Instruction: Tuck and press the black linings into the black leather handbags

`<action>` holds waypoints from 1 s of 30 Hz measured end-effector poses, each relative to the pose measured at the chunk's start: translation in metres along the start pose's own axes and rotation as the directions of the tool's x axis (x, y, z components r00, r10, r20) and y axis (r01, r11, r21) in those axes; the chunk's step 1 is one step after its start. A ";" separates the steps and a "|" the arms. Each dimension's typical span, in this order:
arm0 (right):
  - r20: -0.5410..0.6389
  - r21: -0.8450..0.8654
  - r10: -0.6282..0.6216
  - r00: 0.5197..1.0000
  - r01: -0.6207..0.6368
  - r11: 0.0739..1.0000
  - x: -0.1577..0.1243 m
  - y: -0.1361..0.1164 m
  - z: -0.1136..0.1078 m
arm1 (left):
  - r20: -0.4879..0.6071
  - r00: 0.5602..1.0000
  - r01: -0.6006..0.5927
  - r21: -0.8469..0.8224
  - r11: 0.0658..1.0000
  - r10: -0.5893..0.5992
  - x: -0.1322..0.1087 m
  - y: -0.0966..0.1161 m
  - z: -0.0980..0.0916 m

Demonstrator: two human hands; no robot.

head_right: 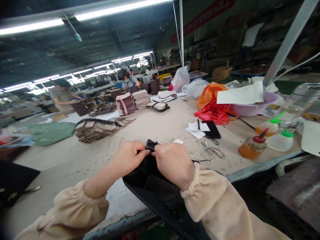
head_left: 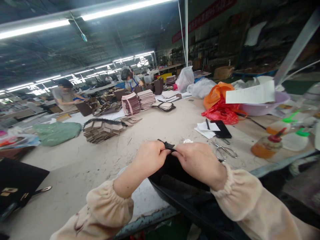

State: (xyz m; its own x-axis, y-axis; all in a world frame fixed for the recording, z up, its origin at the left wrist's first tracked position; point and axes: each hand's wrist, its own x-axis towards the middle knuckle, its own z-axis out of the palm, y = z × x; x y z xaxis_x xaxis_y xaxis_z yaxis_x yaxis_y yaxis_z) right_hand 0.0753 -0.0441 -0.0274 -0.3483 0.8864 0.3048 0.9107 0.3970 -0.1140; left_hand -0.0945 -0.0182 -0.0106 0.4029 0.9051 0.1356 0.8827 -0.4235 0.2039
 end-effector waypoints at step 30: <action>0.040 0.013 -0.009 0.999 0.008 1.000 -0.005 0.006 -0.005 | -0.043 0.999 0.034 0.007 0.999 -0.033 -0.006 -0.008 -0.002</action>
State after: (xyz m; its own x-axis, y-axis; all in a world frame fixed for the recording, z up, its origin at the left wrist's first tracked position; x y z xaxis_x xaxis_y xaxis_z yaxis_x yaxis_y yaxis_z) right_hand 0.0838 -0.0471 -0.0249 -0.3649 0.8917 0.2679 0.9048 0.4074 -0.1235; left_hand -0.1050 -0.0207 -0.0108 0.3626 0.9162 0.1703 0.8974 -0.3926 0.2012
